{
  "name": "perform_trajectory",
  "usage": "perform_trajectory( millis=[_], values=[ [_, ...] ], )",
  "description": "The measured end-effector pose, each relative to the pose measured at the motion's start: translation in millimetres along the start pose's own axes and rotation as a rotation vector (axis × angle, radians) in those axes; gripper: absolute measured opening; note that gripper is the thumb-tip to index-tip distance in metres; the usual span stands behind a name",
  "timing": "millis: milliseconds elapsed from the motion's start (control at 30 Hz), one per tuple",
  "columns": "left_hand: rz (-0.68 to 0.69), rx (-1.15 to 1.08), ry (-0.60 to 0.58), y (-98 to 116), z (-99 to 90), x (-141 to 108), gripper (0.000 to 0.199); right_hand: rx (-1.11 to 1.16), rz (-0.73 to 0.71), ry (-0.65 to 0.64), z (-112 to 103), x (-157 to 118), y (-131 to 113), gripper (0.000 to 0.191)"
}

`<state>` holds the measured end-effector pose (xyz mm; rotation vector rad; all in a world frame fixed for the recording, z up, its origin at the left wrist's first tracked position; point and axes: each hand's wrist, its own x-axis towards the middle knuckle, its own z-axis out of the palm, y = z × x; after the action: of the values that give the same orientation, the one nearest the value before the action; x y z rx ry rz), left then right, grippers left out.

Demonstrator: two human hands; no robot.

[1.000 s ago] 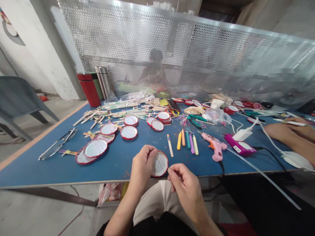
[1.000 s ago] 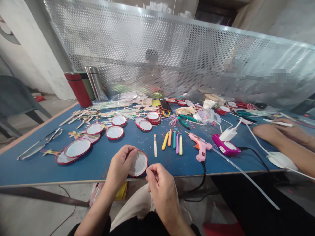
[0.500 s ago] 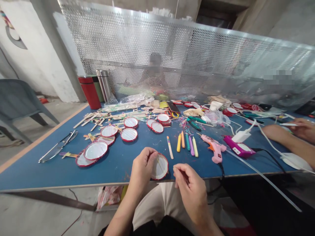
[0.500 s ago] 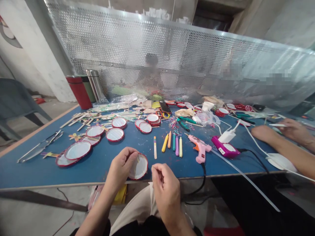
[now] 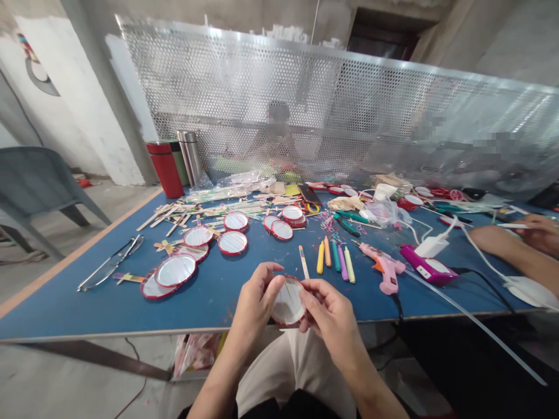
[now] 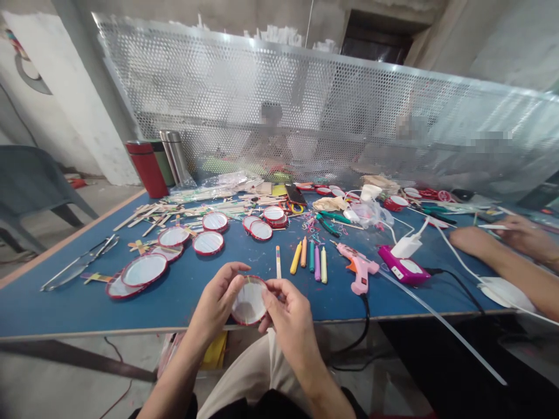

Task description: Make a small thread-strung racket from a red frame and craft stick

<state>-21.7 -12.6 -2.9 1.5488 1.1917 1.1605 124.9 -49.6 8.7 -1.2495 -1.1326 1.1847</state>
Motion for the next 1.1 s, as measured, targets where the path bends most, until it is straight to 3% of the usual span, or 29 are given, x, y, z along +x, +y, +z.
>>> perform_trajectory(
  millis=[200, 433, 533, 667, 767, 867, 933, 1000, 1100],
  values=[
    [0.021, 0.01, 0.073, -0.5, -1.1, -1.8, 0.034, 0.095, 0.018, 0.071, -3.9, 0.8, 4.7, 0.038],
    [0.05, -0.064, -0.054, -4.7, 3.1, -2.4, 0.034, 0.154, 0.022, 0.151, -7.5, -0.5, 1.5, 0.047],
    [0.057, -0.055, -0.132, -5.6, 1.8, -1.9, 0.043, 0.135, 0.0, 0.151, -7.1, 0.0, 1.4, 0.045],
    [0.029, -0.059, -0.188, -0.9, -1.0, -0.4, 0.039, 0.009, -0.071, 0.117, -5.3, 3.8, 3.3, 0.036],
    [-0.071, -0.098, -0.197, 4.2, -1.0, 0.1, 0.036, -0.181, -0.229, 0.157, -4.8, 4.8, 6.7, 0.025],
    [-0.163, -0.135, -0.106, 8.3, 0.7, -0.6, 0.037, -0.467, -0.555, 0.281, -5.1, 1.0, 11.2, 0.011],
    [-0.177, -0.145, -0.044, 9.7, 1.9, -1.2, 0.036, -0.629, -0.728, 0.281, -4.8, -3.1, 13.9, 0.012],
    [-0.188, -0.162, -0.03, 9.6, 2.6, -1.6, 0.037, -0.749, -0.802, 0.237, -3.8, -6.5, 15.8, 0.015],
    [-0.198, -0.171, -0.028, 7.2, 3.3, -1.5, 0.035, -0.869, -0.802, 0.219, -1.7, -8.2, 17.8, 0.018]
  ],
)
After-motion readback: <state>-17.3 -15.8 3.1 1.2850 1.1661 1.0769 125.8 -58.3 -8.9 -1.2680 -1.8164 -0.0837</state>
